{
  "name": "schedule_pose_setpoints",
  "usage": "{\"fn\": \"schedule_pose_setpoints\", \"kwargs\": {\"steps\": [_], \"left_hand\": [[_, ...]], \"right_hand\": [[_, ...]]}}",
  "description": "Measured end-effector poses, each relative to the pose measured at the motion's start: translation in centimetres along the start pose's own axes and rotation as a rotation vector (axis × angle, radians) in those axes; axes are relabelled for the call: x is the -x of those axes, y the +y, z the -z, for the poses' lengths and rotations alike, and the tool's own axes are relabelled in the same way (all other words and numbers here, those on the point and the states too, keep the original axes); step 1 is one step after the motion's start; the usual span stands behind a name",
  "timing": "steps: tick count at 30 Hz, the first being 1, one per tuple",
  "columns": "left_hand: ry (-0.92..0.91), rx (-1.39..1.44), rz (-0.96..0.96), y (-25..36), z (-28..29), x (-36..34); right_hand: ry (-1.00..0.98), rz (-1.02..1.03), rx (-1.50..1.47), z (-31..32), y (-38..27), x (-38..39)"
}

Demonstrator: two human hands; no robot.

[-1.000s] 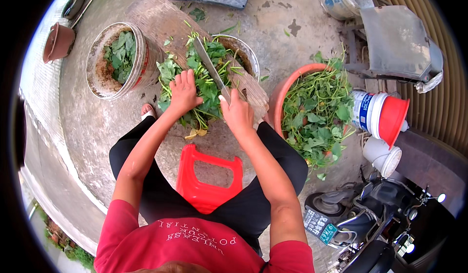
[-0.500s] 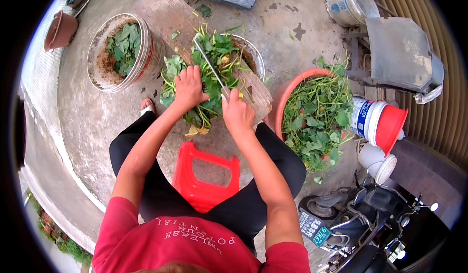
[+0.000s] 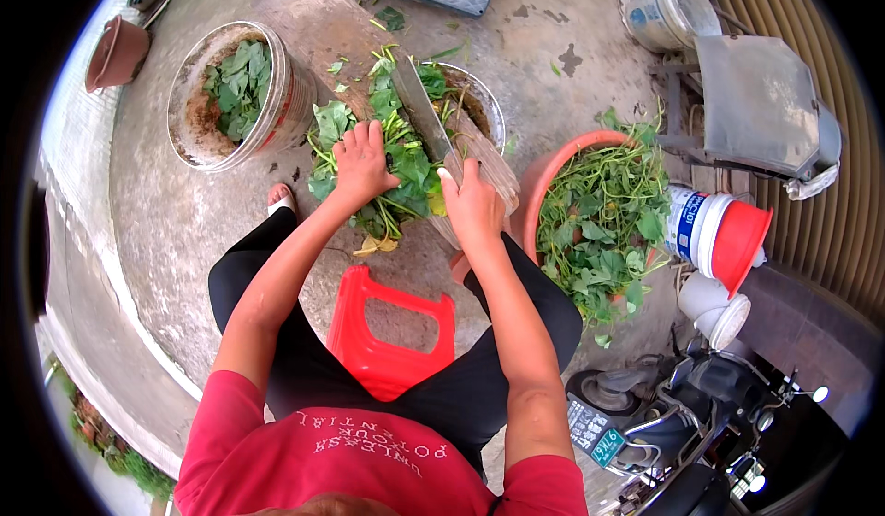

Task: The person chops a bundle of green leafy vegetables on a wooden block using a cleaver, then gathers the pieces and places them into a red plastic basin.

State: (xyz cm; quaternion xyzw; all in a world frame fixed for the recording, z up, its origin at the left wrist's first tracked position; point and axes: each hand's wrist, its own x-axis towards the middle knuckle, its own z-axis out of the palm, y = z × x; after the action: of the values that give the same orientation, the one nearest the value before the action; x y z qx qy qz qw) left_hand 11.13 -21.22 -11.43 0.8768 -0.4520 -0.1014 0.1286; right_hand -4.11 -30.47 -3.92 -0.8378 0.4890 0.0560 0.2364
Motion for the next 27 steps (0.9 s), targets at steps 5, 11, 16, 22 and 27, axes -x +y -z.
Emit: {"fn": "schedule_pose_setpoints", "kwargs": {"steps": [5, 11, 16, 22, 27], "left_hand": [[0.028, -0.048, -0.067, 0.0, 0.4, -0.5], [0.02, 0.02, -0.098, -0.4, 0.1, -0.6], [-0.015, 0.169, -0.067, -1.1, -0.5, -0.6], [0.067, 0.213, -0.114, -0.5, 0.0, -0.8], [0.098, 0.176, -0.143, -1.0, -0.6, -0.4]], "right_hand": [[0.04, -0.035, -0.045, 0.0, -0.1, 0.8], [0.114, -0.044, -0.095, -0.5, 0.0, 0.9], [0.182, 0.039, -0.073, 0.5, -1.4, 1.0], [0.325, 0.294, -0.123, 0.0, -1.8, 0.7], [0.115, 0.172, 0.16, -2.0, -1.3, -0.4]]}}
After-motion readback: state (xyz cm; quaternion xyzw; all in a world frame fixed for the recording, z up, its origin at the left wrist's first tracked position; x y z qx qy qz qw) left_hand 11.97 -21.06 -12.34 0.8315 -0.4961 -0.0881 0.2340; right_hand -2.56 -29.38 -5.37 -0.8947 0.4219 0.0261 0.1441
